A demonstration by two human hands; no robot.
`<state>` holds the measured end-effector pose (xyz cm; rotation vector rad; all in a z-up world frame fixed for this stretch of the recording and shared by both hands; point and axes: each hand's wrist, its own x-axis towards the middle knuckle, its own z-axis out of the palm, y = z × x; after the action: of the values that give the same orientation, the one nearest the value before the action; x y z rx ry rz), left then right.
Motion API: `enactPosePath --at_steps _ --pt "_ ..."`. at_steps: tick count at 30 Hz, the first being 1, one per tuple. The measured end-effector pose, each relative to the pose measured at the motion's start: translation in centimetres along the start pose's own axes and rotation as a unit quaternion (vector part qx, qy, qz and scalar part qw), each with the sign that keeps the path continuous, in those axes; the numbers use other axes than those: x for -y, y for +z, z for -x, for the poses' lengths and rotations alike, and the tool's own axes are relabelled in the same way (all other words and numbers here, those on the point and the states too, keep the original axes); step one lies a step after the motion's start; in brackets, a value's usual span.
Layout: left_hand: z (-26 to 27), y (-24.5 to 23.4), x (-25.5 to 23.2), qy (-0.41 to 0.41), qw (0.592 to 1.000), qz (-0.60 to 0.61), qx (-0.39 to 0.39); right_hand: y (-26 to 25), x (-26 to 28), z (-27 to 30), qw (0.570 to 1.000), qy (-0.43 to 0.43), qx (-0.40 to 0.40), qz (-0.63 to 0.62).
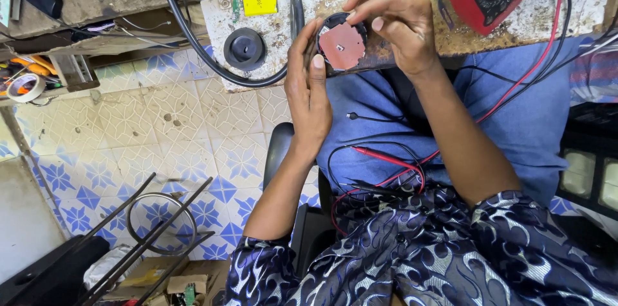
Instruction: Soldering a wire onto a small circuit board and then inspecting the board at a repair station.
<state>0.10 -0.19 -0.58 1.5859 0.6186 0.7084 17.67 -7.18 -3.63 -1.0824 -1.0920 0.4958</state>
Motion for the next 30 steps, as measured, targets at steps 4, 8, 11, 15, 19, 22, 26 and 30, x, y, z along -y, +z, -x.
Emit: enactPosePath --at_steps 4,8,11,15,19,22,26,30 --pt "-0.1 0.0 -0.3 -0.005 1.000 -0.014 -0.008 0.1 0.1 0.0 1.000 -0.015 0.013 -0.016" --pt "0.0 0.1 -0.8 -0.016 0.999 0.040 -0.016 -0.3 -0.1 0.0 0.998 -0.028 0.048 -0.011" --pt "-0.1 0.1 -0.4 -0.002 0.997 0.077 -0.009 -0.2 0.6 -0.2 0.996 -0.034 0.083 0.010" --pt "-0.5 -0.1 0.3 0.011 0.992 0.117 -0.037 -0.2 1.1 -0.2 0.995 -0.018 0.097 0.006" --pt "-0.8 -0.4 1.6 0.003 0.984 0.172 -0.052 0.1 0.5 -0.1 0.998 0.001 0.046 -0.032" --pt "-0.9 -0.4 1.3 -0.008 0.980 0.189 -0.056 0.3 0.5 -0.4 0.999 0.022 -0.037 -0.029" --pt "-1.0 -0.5 0.8 0.000 0.979 0.201 -0.046 0.2 -0.2 0.0 0.995 0.034 -0.072 -0.067" --pt "-0.9 -0.4 0.5 -0.013 0.971 0.235 -0.041 0.4 -0.3 0.1 0.991 0.053 -0.091 -0.080"
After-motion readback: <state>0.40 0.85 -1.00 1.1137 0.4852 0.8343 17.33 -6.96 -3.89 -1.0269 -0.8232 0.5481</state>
